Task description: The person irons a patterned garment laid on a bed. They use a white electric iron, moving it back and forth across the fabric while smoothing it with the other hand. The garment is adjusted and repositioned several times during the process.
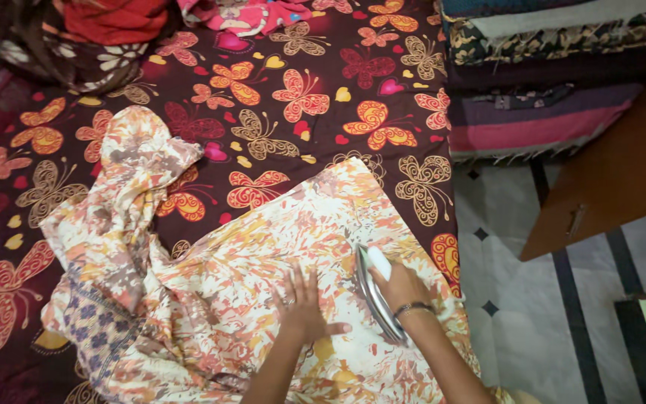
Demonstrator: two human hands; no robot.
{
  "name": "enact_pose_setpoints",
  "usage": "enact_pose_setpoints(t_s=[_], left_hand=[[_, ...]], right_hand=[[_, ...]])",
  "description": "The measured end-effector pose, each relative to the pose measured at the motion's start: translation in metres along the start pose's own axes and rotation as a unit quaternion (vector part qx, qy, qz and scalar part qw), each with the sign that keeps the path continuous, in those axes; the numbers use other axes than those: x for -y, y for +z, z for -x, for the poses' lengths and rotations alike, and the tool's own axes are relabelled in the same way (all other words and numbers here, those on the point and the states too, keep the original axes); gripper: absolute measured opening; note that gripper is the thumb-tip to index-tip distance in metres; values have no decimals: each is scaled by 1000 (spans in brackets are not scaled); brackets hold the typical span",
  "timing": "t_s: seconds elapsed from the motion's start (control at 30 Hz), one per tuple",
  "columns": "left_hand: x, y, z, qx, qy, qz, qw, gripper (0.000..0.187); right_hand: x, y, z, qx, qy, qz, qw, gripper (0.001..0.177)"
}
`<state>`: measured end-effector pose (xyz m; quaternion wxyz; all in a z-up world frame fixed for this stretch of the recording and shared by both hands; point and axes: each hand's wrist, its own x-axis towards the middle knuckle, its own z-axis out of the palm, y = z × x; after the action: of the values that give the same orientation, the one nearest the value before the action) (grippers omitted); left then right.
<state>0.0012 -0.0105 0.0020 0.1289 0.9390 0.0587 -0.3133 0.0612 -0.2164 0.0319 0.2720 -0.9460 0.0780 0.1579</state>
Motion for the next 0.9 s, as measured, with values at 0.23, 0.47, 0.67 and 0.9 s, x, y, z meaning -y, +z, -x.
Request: enact_pose_setpoints(t_s=[0.23,0.47,0.67,0.9], left_hand=[[-7,-1,-1,27,-20,6,999,155],[-3,-1,-11,63,-26,17,997,157],[0,-3,-12,67,-23,15,997,157],[3,0,-7,43,-12,5,999,155]], right_hand=[[45,25,-105,3,-26,39,999,66],[118,39,-179,-3,-45,17,999,54],[149,44,-201,-3,-31,10,999,54],[109,54,-142,-4,-64,61,996,61]])
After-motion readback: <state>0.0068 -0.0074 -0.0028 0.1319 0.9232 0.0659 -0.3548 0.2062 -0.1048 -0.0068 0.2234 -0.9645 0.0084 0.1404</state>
